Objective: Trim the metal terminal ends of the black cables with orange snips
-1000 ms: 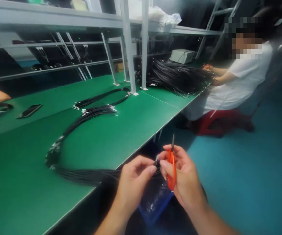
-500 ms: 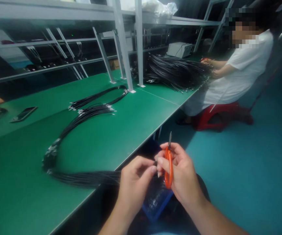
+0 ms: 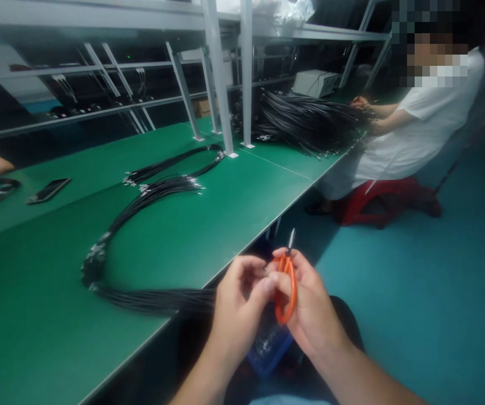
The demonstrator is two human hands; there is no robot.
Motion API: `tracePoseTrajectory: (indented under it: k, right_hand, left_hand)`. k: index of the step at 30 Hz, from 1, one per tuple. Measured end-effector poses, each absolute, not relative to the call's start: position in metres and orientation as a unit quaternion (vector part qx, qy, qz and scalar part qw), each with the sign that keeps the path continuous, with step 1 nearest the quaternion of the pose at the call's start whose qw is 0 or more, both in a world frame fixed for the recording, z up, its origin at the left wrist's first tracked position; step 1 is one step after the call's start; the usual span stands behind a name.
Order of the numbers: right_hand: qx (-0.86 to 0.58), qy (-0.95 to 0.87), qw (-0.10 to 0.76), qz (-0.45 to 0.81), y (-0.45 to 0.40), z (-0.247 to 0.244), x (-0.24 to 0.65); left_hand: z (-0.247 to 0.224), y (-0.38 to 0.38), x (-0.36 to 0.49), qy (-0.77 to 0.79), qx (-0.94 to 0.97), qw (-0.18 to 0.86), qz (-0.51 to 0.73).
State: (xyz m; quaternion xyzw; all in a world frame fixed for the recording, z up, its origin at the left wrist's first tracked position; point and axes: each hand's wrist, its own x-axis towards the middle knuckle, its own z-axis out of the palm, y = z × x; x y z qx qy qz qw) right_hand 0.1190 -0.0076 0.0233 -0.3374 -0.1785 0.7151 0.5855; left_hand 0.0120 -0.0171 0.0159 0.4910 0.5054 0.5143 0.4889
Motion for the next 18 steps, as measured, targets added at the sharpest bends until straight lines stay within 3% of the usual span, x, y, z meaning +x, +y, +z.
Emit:
tracePoseTrajectory:
  k: [11, 18]
  right_hand:
    - [-0.333, -0.211, 0.562, 0.727, -0.008, 0.02, 0.121]
    - [-0.342, -0.222, 0.556, 0.724, -0.008, 0.021, 0.122]
  left_hand:
    - [0.016, -0.008, 0.0, 0.362, 0.402, 0.65, 0.534]
    - [0.018, -0.011, 0.001, 0.353, 0.394, 0.644, 0.553]
